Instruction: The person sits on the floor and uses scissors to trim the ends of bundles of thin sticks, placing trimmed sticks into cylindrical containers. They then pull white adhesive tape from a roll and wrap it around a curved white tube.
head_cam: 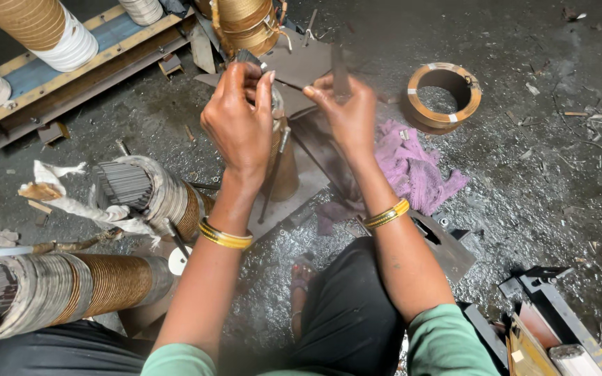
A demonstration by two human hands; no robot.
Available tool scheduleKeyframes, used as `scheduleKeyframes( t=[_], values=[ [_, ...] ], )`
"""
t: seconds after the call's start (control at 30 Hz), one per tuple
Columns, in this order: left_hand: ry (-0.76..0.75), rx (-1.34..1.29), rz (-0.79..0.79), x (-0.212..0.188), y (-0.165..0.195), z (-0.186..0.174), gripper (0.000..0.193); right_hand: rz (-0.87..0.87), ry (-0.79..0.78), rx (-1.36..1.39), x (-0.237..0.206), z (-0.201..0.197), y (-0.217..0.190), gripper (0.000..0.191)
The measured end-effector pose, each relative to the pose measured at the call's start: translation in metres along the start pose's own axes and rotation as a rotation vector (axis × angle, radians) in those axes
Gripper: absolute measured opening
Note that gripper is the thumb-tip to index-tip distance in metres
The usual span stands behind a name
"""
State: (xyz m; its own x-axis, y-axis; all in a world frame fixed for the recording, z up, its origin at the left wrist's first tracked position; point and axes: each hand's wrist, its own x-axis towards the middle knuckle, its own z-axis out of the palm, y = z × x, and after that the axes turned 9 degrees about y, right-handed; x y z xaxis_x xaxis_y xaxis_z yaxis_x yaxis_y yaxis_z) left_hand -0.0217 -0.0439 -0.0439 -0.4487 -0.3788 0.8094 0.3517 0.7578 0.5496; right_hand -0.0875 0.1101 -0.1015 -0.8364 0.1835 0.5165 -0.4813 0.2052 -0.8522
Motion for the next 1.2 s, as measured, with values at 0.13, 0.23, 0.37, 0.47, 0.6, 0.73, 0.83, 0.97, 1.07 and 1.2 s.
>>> scheduleKeyframes(
  t=[0.13, 0.23, 0.37, 0.47, 0.6, 0.73, 0.83, 0.97, 1.07, 1.2],
  values=[
    [0.105, 0.061, 0.067, -0.010, 0.003, 0.001, 0.010, 0.012, -0.039, -0.276, -0.001, -0.007, -0.003, 0.031],
    [0.098, -0.095, -0.008, -0.015, 0.002, 0.002, 0.008, 0.056, -0.065, -0.259, -0.003, -0.013, -0.006, 0.023],
    [0.094, 0.050, 0.111, -0.016, 0.001, 0.002, 0.014, -0.136, -0.082, -0.127, -0.009, -0.023, -0.010, 0.010],
    [0.121, 0.102, 0.171, -0.015, 0.001, 0.003, 0.011, -0.225, -0.044, -0.216, -0.012, -0.027, -0.012, 0.010],
    [0.095, 0.056, 0.116, -0.016, -0.001, 0.006, 0.013, -0.190, -0.040, -0.246, -0.012, -0.028, -0.014, 0.008],
    [0.127, 0.129, 0.197, -0.020, -0.006, 0.011, 0.017, -0.264, -0.033, -0.199, -0.011, -0.028, -0.021, 0.008],
    [0.088, -0.048, 0.012, -0.022, -0.009, 0.015, 0.015, -0.232, -0.054, -0.151, -0.011, -0.028, -0.027, 0.011],
    [0.115, -0.303, -0.170, -0.023, -0.011, 0.016, 0.010, -0.172, -0.119, -0.093, -0.012, -0.025, -0.033, 0.017],
    [0.085, -0.345, -0.202, -0.025, -0.010, 0.011, 0.008, -0.296, -0.164, -0.189, -0.012, -0.020, -0.036, 0.017],
    [0.050, -0.244, -0.214, -0.035, -0.006, 0.001, 0.007, -0.517, -0.151, -0.238, -0.014, -0.015, -0.041, 0.016]
  ],
)
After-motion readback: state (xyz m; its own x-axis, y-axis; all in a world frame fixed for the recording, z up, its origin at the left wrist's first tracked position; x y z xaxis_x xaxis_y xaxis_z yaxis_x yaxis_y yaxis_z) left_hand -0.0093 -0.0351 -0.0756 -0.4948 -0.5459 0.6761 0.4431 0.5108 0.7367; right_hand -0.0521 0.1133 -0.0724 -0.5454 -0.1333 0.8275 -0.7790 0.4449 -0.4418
